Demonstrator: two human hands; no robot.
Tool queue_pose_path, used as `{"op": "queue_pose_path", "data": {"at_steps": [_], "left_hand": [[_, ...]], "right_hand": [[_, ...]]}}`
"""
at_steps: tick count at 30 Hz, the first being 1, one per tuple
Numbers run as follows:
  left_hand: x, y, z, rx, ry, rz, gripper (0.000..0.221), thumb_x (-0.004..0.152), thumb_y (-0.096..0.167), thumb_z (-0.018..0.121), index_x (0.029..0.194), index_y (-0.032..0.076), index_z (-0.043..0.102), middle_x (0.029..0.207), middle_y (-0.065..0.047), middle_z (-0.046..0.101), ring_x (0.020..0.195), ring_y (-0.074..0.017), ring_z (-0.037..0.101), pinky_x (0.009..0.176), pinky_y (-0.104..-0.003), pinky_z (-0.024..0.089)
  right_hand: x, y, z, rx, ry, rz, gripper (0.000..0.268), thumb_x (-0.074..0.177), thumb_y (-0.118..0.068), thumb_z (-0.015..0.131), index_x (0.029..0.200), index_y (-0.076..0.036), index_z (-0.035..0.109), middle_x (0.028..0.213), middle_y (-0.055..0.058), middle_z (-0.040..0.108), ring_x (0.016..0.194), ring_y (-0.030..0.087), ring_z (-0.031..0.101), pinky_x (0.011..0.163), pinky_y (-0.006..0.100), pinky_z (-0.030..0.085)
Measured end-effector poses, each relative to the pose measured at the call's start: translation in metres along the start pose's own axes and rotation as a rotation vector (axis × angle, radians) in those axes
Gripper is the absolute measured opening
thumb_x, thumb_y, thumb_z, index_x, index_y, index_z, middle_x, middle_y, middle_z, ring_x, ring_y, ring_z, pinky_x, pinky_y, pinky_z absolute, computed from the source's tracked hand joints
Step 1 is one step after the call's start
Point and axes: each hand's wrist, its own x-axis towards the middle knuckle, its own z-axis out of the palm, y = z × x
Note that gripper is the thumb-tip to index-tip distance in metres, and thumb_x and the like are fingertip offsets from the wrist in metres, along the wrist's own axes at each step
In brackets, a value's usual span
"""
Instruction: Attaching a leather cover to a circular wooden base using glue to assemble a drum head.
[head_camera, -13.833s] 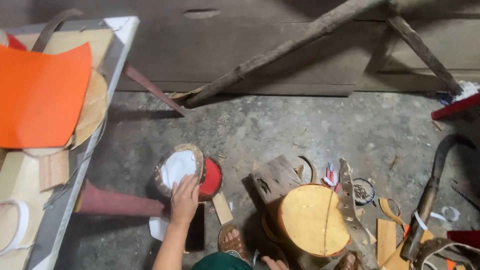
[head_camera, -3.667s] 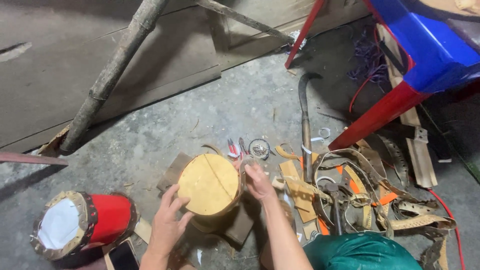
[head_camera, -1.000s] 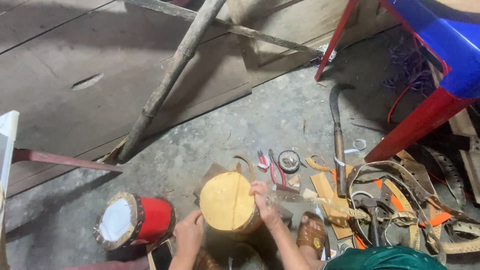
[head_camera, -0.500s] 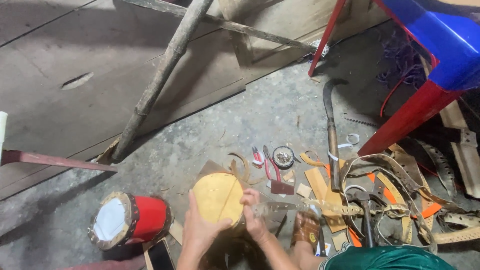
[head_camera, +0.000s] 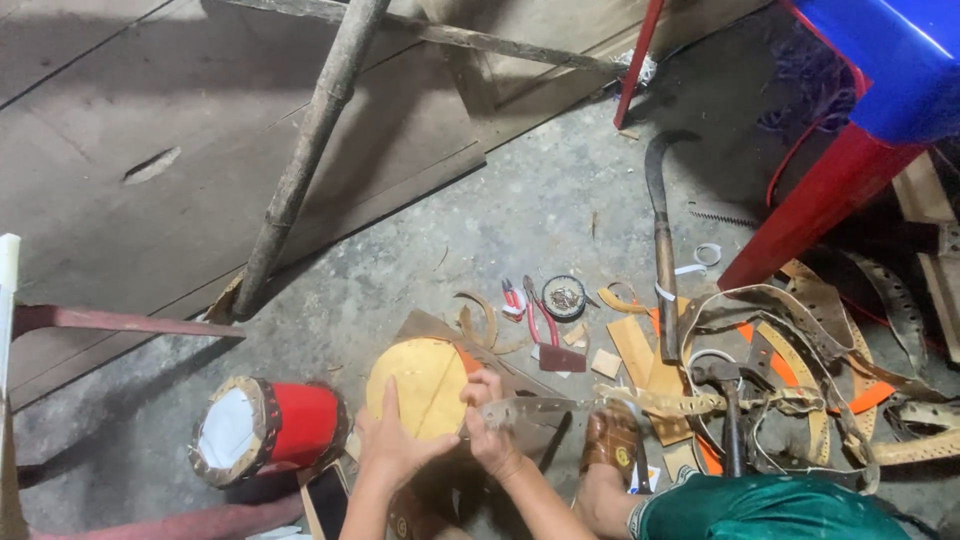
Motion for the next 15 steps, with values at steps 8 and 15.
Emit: {"op": "queue_pose_path", "data": {"at_steps": [8,15], "left_hand": [[0.021,-0.017,0.012,0.032,0.046,0.084,0.153,0.040,0.052,0.104,0.163,0.019,0.020,0.150,-0.027,0.029,0.136,-0.0447,0.038,0.111,-0.049,0.042],[0.018,-0.017,0.023,0.011,0.093,0.082,0.154,0.039,0.052,0.103,0.164,0.025,0.017,0.152,-0.027,0.014,0.134,-0.0517,0.030,0.110,-0.056,0.038]], "right_hand": [[-0.005,0.002,0.003,-0.017,-0.001,-0.009,0.023,0.093,-0.017,0.045,0.109,-0.004,0.057,0.130,0.016,0.047,0.118,0.032,0.050,0.105,0.042,0.041],[-0.006,-0.002,0.003,-0.057,-0.003,0.010,0.022,0.093,-0.015,0.047,0.109,-0.005,0.058,0.132,0.016,0.048,0.112,0.031,0.053,0.096,0.038,0.046]]}}
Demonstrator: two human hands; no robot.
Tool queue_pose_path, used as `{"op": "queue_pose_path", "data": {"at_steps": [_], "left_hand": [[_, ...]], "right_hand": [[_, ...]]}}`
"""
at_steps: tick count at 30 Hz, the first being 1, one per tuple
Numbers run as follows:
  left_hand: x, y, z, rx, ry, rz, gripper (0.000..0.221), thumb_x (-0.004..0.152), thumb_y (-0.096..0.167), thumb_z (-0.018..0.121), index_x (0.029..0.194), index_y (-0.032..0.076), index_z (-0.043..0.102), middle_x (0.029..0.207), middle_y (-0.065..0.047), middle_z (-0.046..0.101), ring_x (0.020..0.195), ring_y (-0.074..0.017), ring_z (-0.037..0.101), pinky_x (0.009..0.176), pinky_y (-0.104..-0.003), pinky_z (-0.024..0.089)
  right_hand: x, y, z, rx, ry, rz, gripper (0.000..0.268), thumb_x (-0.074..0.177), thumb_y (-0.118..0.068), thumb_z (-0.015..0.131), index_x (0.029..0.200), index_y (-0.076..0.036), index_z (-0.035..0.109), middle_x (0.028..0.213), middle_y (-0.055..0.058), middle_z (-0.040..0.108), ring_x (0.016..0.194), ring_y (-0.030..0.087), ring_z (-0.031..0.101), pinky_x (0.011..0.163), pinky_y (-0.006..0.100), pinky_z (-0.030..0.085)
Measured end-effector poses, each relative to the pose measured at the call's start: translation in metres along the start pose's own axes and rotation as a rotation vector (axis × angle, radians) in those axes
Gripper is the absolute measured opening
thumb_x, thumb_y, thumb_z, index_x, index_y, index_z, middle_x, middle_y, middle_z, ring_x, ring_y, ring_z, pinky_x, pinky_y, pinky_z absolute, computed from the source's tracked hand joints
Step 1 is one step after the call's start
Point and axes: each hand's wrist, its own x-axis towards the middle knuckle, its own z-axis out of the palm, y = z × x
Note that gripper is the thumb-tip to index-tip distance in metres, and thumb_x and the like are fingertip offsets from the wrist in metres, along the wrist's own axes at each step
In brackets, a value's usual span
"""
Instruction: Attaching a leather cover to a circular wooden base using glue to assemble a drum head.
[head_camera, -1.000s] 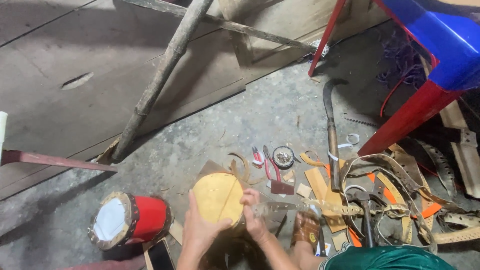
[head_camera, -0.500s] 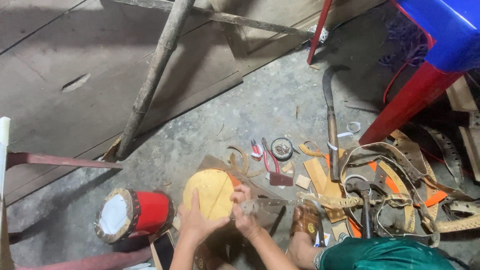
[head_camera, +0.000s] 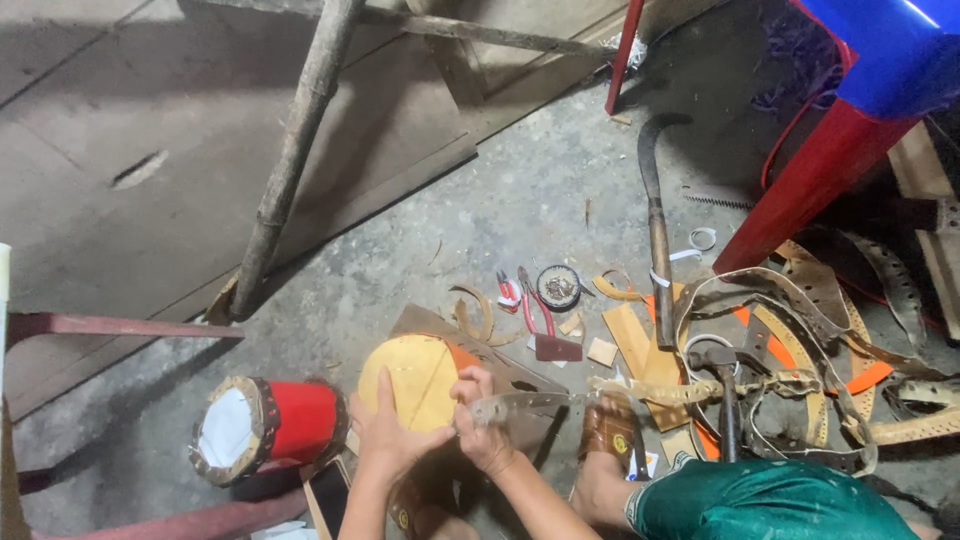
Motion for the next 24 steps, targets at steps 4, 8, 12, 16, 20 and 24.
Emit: {"op": "queue_pose_path", "data": {"at_steps": [4,8,12,16,20,24], "left_hand": [[-0.002,0.001,-0.002,0.000,-0.014,-0.031,0.151,0.038,0.055,0.102,0.163,0.027,0.021,0.161,-0.031,0.004,0.142,-0.0560,0.022,0.112,-0.058,0.037],[-0.007,-0.005,0.007,0.009,0.031,0.028,0.150,0.039,0.052,0.102,0.162,0.024,0.021,0.152,-0.029,0.014,0.131,-0.0528,0.032,0.109,-0.055,0.038],[-0.009,-0.006,0.010,-0.039,0.092,0.057,0.148,0.038,0.050,0.104,0.160,0.024,0.026,0.150,-0.027,0.020,0.127,-0.0507,0.041,0.104,-0.054,0.045],[0.007,-0.021,0.030,-0.104,0.155,0.179,0.148,0.035,0.056,0.102,0.158,0.015,0.032,0.142,-0.031,0.028,0.118,-0.0527,0.043,0.106,-0.057,0.039],[0.007,-0.028,0.035,-0.042,0.103,0.099,0.150,0.034,0.061,0.101,0.160,0.022,0.027,0.144,-0.031,0.023,0.118,-0.0545,0.042,0.104,-0.059,0.042],[0.014,-0.021,0.037,0.047,0.091,0.032,0.152,0.034,0.064,0.098,0.163,0.027,0.025,0.147,-0.029,0.021,0.118,-0.0512,0.041,0.105,-0.056,0.041]], "right_hand": [[-0.009,0.021,0.001,0.052,-0.007,-0.014,0.041,0.087,-0.016,0.052,0.126,-0.002,0.052,0.137,0.017,0.046,0.123,0.033,0.047,0.108,0.042,0.039],[-0.075,0.088,-0.017,0.587,-0.027,0.525,0.046,0.088,-0.013,0.055,0.131,0.001,0.046,0.124,0.020,0.054,0.116,0.030,0.050,0.102,0.043,0.039],[-0.094,0.130,-0.080,1.396,0.680,0.846,0.026,0.090,-0.025,0.053,0.096,-0.002,0.063,0.092,0.024,0.069,0.088,0.038,0.061,0.087,0.053,0.046],[-0.076,0.208,-0.150,1.397,0.990,0.768,0.024,0.092,-0.028,0.050,0.108,-0.013,0.060,0.115,0.018,0.066,0.090,0.028,0.057,0.080,0.041,0.046],[-0.058,0.219,-0.176,1.443,0.891,0.673,0.032,0.099,-0.031,0.049,0.109,-0.003,0.060,0.092,0.008,0.062,0.072,0.017,0.053,0.064,0.031,0.044],[0.017,0.042,-0.176,0.985,0.833,0.457,0.025,0.106,-0.017,0.043,0.130,-0.020,0.047,0.063,-0.008,0.032,0.045,0.002,0.028,0.037,0.019,0.019]]}}
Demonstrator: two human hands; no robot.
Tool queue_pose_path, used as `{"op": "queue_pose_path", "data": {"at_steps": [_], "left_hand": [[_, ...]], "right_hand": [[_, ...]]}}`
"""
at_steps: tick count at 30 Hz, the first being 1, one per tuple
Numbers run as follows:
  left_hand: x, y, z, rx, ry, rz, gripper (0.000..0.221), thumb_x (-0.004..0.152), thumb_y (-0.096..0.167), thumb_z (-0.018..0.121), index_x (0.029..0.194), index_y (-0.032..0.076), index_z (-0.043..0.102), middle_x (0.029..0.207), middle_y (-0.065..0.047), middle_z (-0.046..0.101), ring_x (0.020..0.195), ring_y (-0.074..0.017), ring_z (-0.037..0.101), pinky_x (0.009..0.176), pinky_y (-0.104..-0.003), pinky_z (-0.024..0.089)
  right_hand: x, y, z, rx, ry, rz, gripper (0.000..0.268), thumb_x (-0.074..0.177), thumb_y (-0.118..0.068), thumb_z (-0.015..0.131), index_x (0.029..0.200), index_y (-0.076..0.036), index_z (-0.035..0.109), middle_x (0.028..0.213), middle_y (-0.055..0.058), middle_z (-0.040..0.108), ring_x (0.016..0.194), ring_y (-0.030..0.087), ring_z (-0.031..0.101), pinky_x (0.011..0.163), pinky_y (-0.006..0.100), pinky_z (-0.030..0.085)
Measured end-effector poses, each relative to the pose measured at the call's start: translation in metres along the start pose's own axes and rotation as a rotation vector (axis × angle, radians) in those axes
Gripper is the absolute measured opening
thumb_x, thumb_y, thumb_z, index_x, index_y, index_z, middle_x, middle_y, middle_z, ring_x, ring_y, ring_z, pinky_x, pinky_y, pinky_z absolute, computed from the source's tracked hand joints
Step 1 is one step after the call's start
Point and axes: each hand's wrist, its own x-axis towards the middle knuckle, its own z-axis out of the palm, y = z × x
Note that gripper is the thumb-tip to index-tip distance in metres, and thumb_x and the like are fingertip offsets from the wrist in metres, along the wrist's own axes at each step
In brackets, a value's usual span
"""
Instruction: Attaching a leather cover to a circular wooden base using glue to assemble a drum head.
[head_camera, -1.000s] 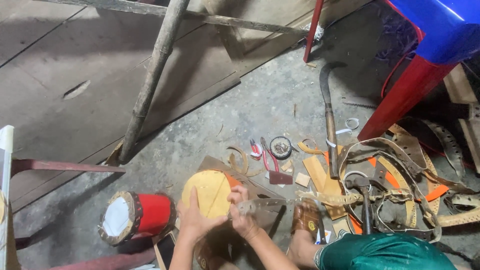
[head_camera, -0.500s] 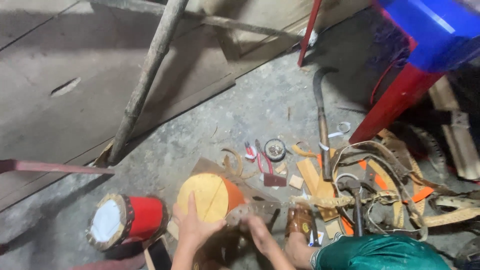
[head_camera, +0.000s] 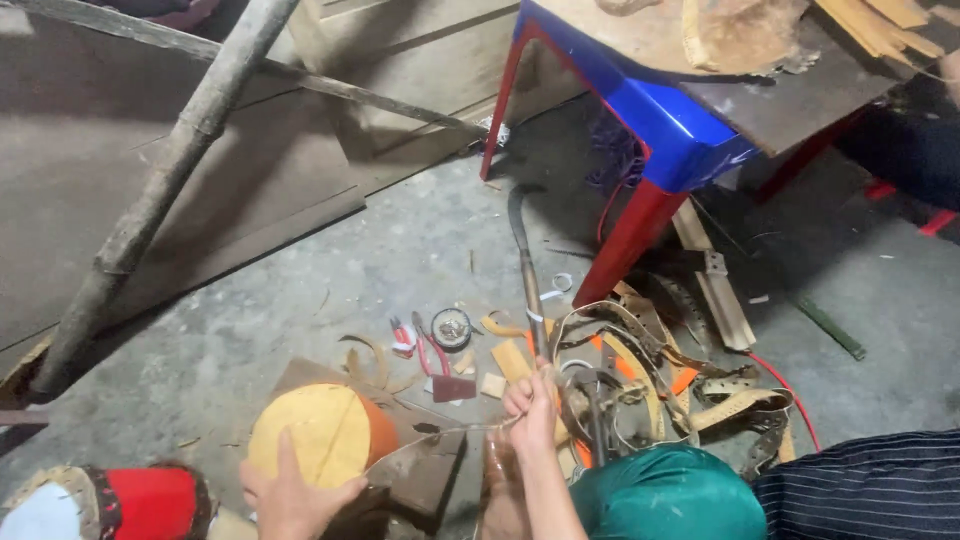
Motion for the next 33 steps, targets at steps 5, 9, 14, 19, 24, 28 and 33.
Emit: {"op": "queue_pose_path", "data": {"at_steps": [5,9,14,19,24,28,33], "left_hand": [[0.006,-0.012,0.016,-0.034,0.091,0.027,0.151,0.030,0.062,0.099,0.161,0.029,0.033,0.141,-0.028,0.029,0.110,-0.0527,0.048,0.099,-0.057,0.046],[0.010,-0.021,0.018,-0.046,0.114,0.046,0.152,0.029,0.058,0.099,0.162,0.029,0.032,0.142,-0.027,0.028,0.109,-0.0540,0.046,0.101,-0.056,0.043],[0.018,-0.041,0.056,0.006,0.305,0.106,0.151,0.016,0.061,0.097,0.154,0.027,0.046,0.142,-0.026,0.030,0.105,-0.0522,0.051,0.097,-0.057,0.049],[0.024,-0.048,0.063,0.026,0.379,0.166,0.150,0.011,0.065,0.093,0.150,0.024,0.054,0.144,-0.031,0.035,0.108,-0.0548,0.052,0.095,-0.058,0.051],[0.015,-0.037,0.050,0.064,0.339,0.127,0.153,0.015,0.066,0.091,0.156,0.024,0.049,0.136,-0.030,0.037,0.092,-0.0527,0.055,0.090,-0.058,0.051],[0.005,-0.038,0.036,0.026,0.361,0.219,0.156,0.016,0.075,0.088,0.156,0.017,0.048,0.133,-0.034,0.041,0.104,-0.0531,0.050,0.098,-0.061,0.045],[-0.025,0.014,-0.032,-0.153,-0.033,0.057,0.142,0.040,0.051,0.101,0.159,0.024,0.029,0.140,-0.029,0.026,0.115,-0.0524,0.043,0.103,-0.054,0.042]], "right_hand": [[-0.037,-0.036,0.059,-0.190,-0.187,-0.038,0.038,0.104,-0.010,0.046,0.141,-0.017,0.042,0.063,-0.005,0.036,0.044,0.005,0.031,0.034,0.019,0.025],[-0.039,-0.051,0.066,-0.132,-0.404,0.002,0.049,0.098,-0.003,0.048,0.144,-0.017,0.042,0.071,-0.001,0.044,0.054,0.009,0.042,0.045,0.020,0.032],[-0.039,-0.065,0.055,-0.287,-0.530,-0.117,0.047,0.094,0.004,0.049,0.137,-0.013,0.046,0.096,0.010,0.061,0.091,0.023,0.061,0.084,0.036,0.047],[-0.092,-0.110,0.135,-0.572,-0.827,-0.429,0.047,0.073,0.015,0.052,0.111,-0.007,0.069,0.111,0.005,0.062,0.106,0.019,0.055,0.091,0.032,0.045],[-0.067,-0.102,0.148,-1.494,-0.779,-0.151,0.057,0.091,-0.020,0.042,0.146,-0.005,0.044,0.116,0.015,0.072,0.104,0.023,0.072,0.086,0.034,0.061],[-0.015,-0.101,0.113,-2.046,-0.430,-0.071,0.009,0.094,-0.017,0.054,0.102,-0.014,0.052,0.077,-0.003,0.049,0.064,0.012,0.047,0.060,0.026,0.051],[-0.019,-0.019,0.048,-1.446,-0.694,0.472,0.068,0.085,-0.016,0.064,0.150,-0.009,0.045,0.141,0.014,0.063,0.126,0.022,0.067,0.103,0.032,0.060]]}}
